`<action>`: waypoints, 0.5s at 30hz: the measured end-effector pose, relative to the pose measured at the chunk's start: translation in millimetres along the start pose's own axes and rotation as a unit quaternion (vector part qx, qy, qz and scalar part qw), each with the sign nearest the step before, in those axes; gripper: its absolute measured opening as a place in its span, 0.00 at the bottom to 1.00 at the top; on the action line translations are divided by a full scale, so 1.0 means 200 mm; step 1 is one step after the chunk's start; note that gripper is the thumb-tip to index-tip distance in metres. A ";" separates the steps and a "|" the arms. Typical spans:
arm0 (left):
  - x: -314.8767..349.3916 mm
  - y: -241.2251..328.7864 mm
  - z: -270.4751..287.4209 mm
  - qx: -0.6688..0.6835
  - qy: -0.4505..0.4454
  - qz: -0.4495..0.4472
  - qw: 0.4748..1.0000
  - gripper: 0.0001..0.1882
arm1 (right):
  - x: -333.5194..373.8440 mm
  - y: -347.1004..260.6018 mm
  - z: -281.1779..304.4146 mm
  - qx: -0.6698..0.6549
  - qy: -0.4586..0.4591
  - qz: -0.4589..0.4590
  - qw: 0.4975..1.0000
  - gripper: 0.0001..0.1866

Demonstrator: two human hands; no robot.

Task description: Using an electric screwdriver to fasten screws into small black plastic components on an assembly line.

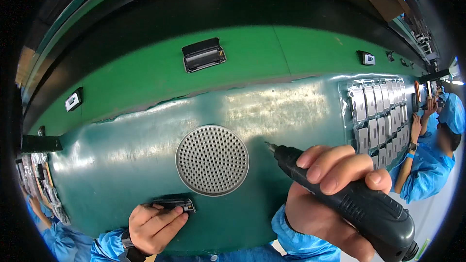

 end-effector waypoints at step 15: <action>-0.01 -0.16 0.09 0.111 -0.001 0.019 0.994 0.16 | 0.13 0.06 -0.06 0.085 -0.017 -0.032 0.996 0.38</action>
Point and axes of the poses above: each hand's wrist, its own x-axis away from the middle knuckle, its own z-axis out of the back of the hand, y = z × x, the point moved 5 cm from there along -x, towards the middle knuckle, and after that the axes turned 13 degrees about y, right-handed, at the moved point
